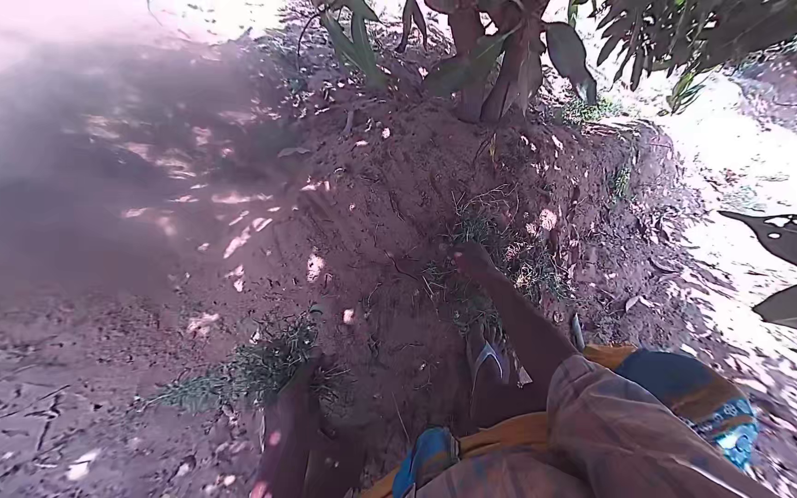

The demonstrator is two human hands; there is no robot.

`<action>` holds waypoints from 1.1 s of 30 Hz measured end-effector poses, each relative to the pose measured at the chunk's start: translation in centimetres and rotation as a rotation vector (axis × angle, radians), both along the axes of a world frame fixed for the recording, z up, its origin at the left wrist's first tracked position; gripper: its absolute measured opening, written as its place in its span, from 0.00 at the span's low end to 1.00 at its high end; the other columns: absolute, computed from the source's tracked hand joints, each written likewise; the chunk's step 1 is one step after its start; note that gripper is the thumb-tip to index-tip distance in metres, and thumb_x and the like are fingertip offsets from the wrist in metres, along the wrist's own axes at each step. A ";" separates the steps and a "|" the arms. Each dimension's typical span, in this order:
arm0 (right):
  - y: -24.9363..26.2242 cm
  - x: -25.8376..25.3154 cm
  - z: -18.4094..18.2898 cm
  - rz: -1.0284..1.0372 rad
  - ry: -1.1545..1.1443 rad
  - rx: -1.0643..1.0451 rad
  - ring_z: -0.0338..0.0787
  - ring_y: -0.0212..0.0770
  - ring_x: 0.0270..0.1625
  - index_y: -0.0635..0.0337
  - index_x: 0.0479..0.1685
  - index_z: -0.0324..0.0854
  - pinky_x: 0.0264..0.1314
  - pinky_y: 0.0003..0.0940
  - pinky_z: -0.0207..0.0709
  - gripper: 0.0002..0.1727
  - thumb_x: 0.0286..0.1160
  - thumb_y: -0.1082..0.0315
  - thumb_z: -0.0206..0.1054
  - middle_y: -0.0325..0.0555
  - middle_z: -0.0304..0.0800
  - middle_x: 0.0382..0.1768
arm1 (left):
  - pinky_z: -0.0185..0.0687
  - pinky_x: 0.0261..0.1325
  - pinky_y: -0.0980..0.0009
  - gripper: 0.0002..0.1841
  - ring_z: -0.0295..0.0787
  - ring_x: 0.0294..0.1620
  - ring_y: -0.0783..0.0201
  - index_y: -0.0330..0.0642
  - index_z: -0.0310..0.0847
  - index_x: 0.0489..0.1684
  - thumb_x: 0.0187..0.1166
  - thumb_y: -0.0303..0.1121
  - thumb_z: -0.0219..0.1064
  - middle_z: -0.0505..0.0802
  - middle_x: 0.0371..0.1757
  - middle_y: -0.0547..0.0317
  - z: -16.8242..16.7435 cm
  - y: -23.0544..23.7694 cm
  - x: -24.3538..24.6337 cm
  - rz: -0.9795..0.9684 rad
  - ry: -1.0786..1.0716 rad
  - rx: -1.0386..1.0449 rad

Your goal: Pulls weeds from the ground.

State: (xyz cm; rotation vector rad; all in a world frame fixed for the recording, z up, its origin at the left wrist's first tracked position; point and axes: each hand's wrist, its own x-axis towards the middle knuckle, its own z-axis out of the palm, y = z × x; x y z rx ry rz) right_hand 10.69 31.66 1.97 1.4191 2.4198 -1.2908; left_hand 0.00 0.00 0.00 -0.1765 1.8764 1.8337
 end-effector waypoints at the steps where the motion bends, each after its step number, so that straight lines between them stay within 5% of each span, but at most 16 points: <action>1: 0.0 -0.1 0.4 -0.015 0.075 0.137 0.86 0.59 0.65 0.66 0.68 0.82 0.69 0.58 0.75 0.19 0.88 0.64 0.60 0.63 0.86 0.64 | 0.85 0.41 0.78 0.10 0.87 0.30 0.76 0.40 0.81 0.37 0.88 0.28 0.55 0.90 0.27 0.70 0.2 0.0 0.2 -0.024 0.011 -0.019; 3: 0.8 -0.3 0.1 -0.086 0.171 0.322 0.74 0.70 0.78 0.63 0.75 0.77 0.75 0.68 0.67 0.25 0.85 0.58 0.65 0.69 0.76 0.76 | 0.85 0.37 0.81 0.12 0.89 0.28 0.78 0.41 0.82 0.34 0.89 0.27 0.54 0.91 0.25 0.71 -0.3 0.0 0.2 -0.055 0.023 -0.002; 6: 2.2 -0.7 -1.3 -0.157 -0.010 0.277 0.57 0.71 0.89 0.51 0.92 0.58 0.84 0.68 0.56 0.37 0.83 0.60 0.65 0.69 0.58 0.87 | 0.84 0.34 0.82 0.14 0.88 0.25 0.78 0.43 0.81 0.32 0.89 0.27 0.54 0.91 0.22 0.71 -0.4 -0.2 0.7 -0.072 0.007 -0.024; 9: 1.3 -1.2 -3.1 -0.042 -0.135 0.206 0.80 0.66 0.74 0.52 0.86 0.68 0.70 0.63 0.74 0.29 0.84 0.69 0.60 0.66 0.77 0.75 | 0.81 0.31 0.83 0.15 0.85 0.22 0.79 0.43 0.82 0.29 0.88 0.26 0.54 0.89 0.21 0.72 0.1 0.0 1.1 -0.097 0.027 -0.079; 12: -1.6 -1.7 -2.7 0.190 0.030 0.154 0.80 0.60 0.76 0.64 0.75 0.79 0.79 0.54 0.69 0.21 0.86 0.70 0.56 0.64 0.82 0.72 | 0.78 0.31 0.84 0.14 0.83 0.23 0.80 0.41 0.82 0.30 0.88 0.27 0.55 0.89 0.21 0.71 0.2 0.3 1.0 -0.110 0.049 -0.124; 15: -4.1 -2.8 0.7 0.408 0.087 0.150 0.81 0.59 0.75 0.64 0.73 0.80 0.80 0.54 0.67 0.21 0.89 0.70 0.51 0.63 0.84 0.70 | 0.72 0.28 0.83 0.13 0.80 0.23 0.81 0.37 0.84 0.35 0.89 0.30 0.55 0.89 0.25 0.69 0.2 0.5 1.1 -0.138 0.043 -0.213; 18: -5.0 -3.3 4.2 0.354 0.311 0.104 0.87 0.58 0.60 0.69 0.64 0.84 0.67 0.53 0.76 0.16 0.87 0.74 0.56 0.65 0.88 0.59 | 0.73 0.33 0.81 0.12 0.79 0.26 0.79 0.34 0.84 0.39 0.89 0.31 0.57 0.88 0.27 0.67 0.4 0.8 1.0 -0.154 0.061 -0.269; 21: -4.9 -2.7 7.4 0.270 0.593 -0.060 0.85 0.42 0.45 0.71 0.60 0.83 0.51 0.38 0.81 0.13 0.84 0.76 0.59 0.58 0.86 0.54 | 0.77 0.42 0.74 0.13 0.82 0.35 0.74 0.29 0.83 0.52 0.87 0.33 0.61 0.89 0.37 0.58 -0.1 0.9 0.7 -0.149 0.069 -0.275; 25: -4.1 -1.7 7.9 0.166 0.970 -0.318 0.88 0.27 0.43 0.62 0.53 0.84 0.47 0.26 0.82 0.13 0.77 0.75 0.57 0.40 0.91 0.48 | 0.79 0.61 0.60 0.21 0.86 0.53 0.59 0.27 0.76 0.69 0.85 0.34 0.65 0.89 0.56 0.43 0.0 1.2 0.8 -0.144 0.071 -0.294; 28: -2.1 -0.5 5.5 0.257 0.532 -0.195 0.83 0.42 0.66 0.71 0.72 0.74 0.69 0.35 0.76 0.21 0.84 0.72 0.57 0.58 0.80 0.70 | 0.70 0.77 0.42 0.34 0.79 0.75 0.40 0.30 0.62 0.84 0.83 0.39 0.67 0.82 0.73 0.31 -1.5 1.3 0.4 -0.195 0.065 -0.375; 30: -1.4 0.6 4.7 0.498 0.031 0.009 0.72 0.53 0.83 0.71 0.80 0.69 0.85 0.45 0.63 0.27 0.86 0.67 0.61 0.66 0.71 0.81 | 0.68 0.81 0.47 0.34 0.76 0.78 0.42 0.29 0.60 0.85 0.83 0.36 0.68 0.78 0.77 0.31 -1.3 1.6 0.5 -0.183 0.085 -0.314; 33: -0.5 2.3 3.8 0.400 -0.137 0.062 0.81 0.52 0.73 0.70 0.75 0.75 0.77 0.46 0.70 0.22 0.89 0.65 0.57 0.64 0.79 0.73 | 0.71 0.77 0.52 0.30 0.80 0.74 0.47 0.28 0.63 0.82 0.83 0.33 0.67 0.80 0.74 0.32 -0.3 2.2 0.7 -0.140 0.071 -0.225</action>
